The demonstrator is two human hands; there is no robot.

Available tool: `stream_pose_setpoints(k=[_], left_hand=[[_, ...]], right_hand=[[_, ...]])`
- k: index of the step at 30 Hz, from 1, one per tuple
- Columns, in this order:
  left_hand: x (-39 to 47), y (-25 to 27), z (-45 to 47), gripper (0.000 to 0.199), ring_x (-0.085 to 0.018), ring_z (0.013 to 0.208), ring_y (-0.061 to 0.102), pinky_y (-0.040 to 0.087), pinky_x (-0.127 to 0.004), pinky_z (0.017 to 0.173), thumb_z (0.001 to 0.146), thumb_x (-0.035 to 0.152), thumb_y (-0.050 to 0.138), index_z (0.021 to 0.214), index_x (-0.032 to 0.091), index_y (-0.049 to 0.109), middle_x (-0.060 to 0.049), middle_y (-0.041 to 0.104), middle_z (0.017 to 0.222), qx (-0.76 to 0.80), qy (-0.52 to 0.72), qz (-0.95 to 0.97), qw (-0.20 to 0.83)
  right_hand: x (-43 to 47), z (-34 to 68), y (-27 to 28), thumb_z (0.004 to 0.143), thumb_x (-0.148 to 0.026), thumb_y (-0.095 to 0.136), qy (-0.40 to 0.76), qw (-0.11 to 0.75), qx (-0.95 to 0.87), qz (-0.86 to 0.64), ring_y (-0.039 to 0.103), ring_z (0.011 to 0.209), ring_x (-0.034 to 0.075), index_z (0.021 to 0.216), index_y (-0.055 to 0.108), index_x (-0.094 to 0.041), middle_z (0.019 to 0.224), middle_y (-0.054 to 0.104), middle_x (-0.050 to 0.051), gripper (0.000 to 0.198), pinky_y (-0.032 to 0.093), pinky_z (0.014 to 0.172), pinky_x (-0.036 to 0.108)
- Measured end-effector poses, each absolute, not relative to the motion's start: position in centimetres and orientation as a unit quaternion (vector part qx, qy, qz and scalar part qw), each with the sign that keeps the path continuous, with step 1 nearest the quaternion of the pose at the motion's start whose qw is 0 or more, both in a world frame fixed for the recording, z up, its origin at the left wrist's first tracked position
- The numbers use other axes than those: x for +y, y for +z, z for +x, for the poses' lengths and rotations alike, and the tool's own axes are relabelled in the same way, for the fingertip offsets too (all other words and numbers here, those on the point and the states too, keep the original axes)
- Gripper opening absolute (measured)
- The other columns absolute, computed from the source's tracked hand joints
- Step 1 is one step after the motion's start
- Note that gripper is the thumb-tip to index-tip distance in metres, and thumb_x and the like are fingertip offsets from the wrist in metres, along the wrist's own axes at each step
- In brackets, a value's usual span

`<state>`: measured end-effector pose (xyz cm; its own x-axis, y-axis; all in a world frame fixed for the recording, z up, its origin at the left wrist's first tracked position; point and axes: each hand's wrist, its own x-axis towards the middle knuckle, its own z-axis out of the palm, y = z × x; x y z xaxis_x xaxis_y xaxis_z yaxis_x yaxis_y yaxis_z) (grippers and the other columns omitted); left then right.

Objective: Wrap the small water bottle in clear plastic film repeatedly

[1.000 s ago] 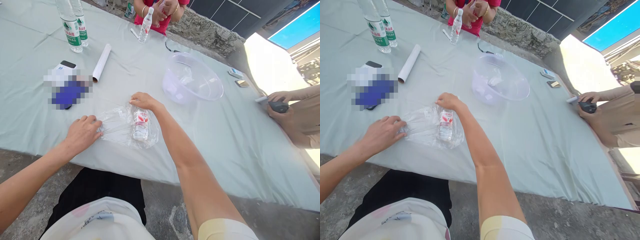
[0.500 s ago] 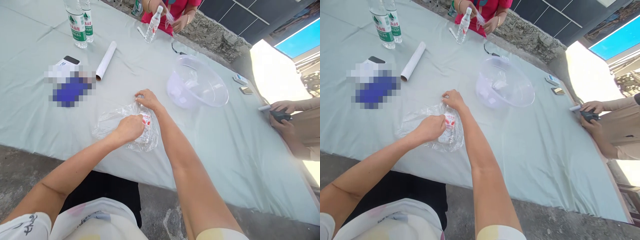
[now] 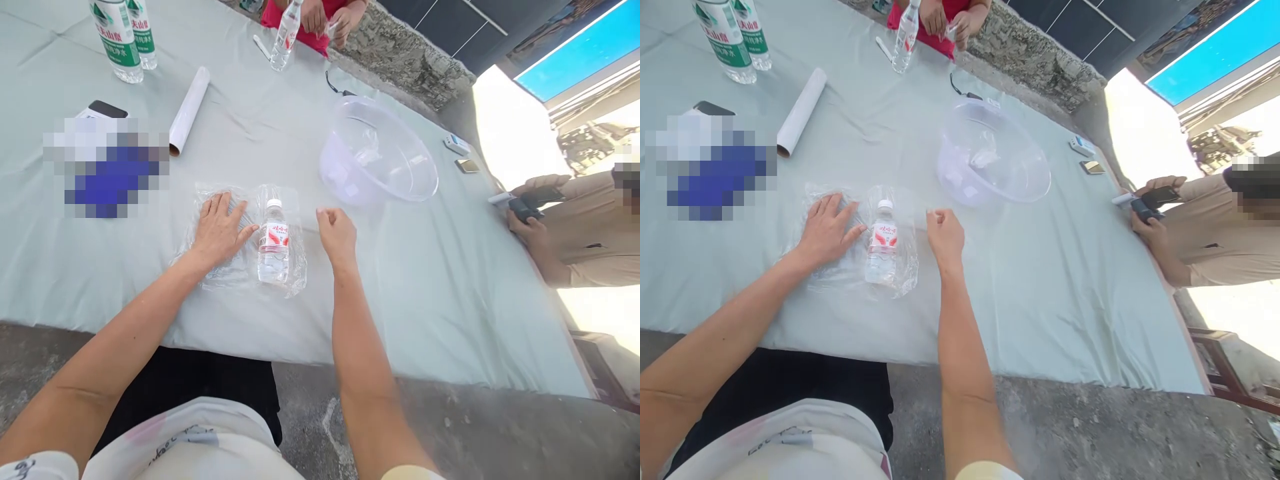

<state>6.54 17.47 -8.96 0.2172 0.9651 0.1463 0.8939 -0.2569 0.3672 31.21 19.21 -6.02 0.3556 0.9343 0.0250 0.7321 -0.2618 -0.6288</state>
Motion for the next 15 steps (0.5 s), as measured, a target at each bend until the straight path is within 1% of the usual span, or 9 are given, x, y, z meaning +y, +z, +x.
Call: stream_pose_setpoints(k=[2, 3, 5, 7, 9, 12, 15], left_hand=[[17.2, -8.7, 6.7, 0.068, -0.042, 0.151, 0.026, 0.020, -0.057, 0.119, 0.098, 0.063, 0.035, 0.152, 0.021, 0.046, -0.019, 0.033, 0.162, 0.596, 0.169, 0.777, 0.116], [17.1, -8.6, 6.8, 0.072, -0.044, 0.151, 0.024, 0.018, -0.059, 0.119, 0.097, 0.067, 0.035, 0.154, 0.024, 0.043, -0.019, 0.031, 0.163, 0.592, 0.165, 0.779, 0.123], [17.0, -8.3, 6.9, 0.078, -0.048, 0.151, 0.020, 0.014, -0.064, 0.117, 0.093, 0.074, 0.036, 0.157, 0.029, 0.038, -0.017, 0.026, 0.166, 0.579, 0.155, 0.789, 0.135], [16.9, -8.2, 7.0, 0.082, -0.051, 0.151, 0.015, 0.010, -0.068, 0.115, 0.089, 0.079, 0.039, 0.158, 0.034, 0.035, -0.016, 0.022, 0.167, 0.566, 0.144, 0.800, 0.140], [16.9, -8.3, 6.9, 0.083, -0.053, 0.151, 0.013, 0.009, -0.071, 0.114, 0.087, 0.081, 0.040, 0.157, 0.037, 0.036, -0.015, 0.021, 0.168, 0.557, 0.136, 0.807, 0.141], [17.0, -8.3, 6.9, 0.082, -0.054, 0.151, 0.012, 0.008, -0.072, 0.114, 0.087, 0.081, 0.042, 0.156, 0.039, 0.036, -0.014, 0.023, 0.168, 0.553, 0.128, 0.809, 0.150], [16.9, -8.3, 6.7, 0.080, -0.052, 0.152, 0.011, 0.007, -0.072, 0.115, 0.088, 0.078, 0.042, 0.157, 0.038, 0.037, -0.013, 0.025, 0.167, 0.556, 0.122, 0.807, 0.156]], right_hand=[[15.5, 31.3, -6.3, 0.087, -0.055, 0.054, 0.202, 0.209, -0.518, -0.805, 0.064, 0.097, 0.028, 0.098, 0.066, -0.020, 0.105, 0.071, 0.012, 0.038, 0.046, 0.085, 0.041], [14.0, 31.1, -6.6, 0.085, -0.055, 0.057, 0.211, 0.190, -0.514, -0.810, 0.064, 0.095, 0.027, 0.096, 0.065, -0.021, 0.106, 0.070, 0.011, 0.037, 0.046, 0.082, 0.039], [11.7, 30.2, -7.2, 0.082, -0.051, 0.061, 0.230, 0.179, -0.515, -0.806, 0.063, 0.091, 0.025, 0.090, 0.064, -0.022, 0.104, 0.070, 0.009, 0.031, 0.045, 0.076, 0.036], [10.5, 29.3, -7.6, 0.081, -0.044, 0.060, 0.249, 0.200, -0.505, -0.802, 0.063, 0.086, 0.023, 0.082, 0.061, -0.023, 0.096, 0.070, 0.006, 0.021, 0.044, 0.072, 0.033], [10.1, 28.5, -7.5, 0.084, -0.039, 0.056, 0.276, 0.252, -0.476, -0.796, 0.063, 0.078, 0.020, 0.080, 0.057, -0.023, 0.088, 0.069, 0.003, 0.017, 0.044, 0.069, 0.032], [10.0, 26.9, -6.7, 0.087, -0.040, 0.052, 0.300, 0.343, -0.440, -0.774, 0.062, 0.067, 0.016, 0.086, 0.052, -0.023, 0.093, 0.068, 0.001, 0.016, 0.046, 0.066, 0.031], [9.4, 24.5, -6.2, 0.090, -0.037, 0.051, 0.252, 0.377, -0.492, -0.743, 0.057, 0.064, 0.013, 0.088, 0.055, -0.023, 0.096, 0.066, 0.001, 0.015, 0.048, 0.067, 0.031]])
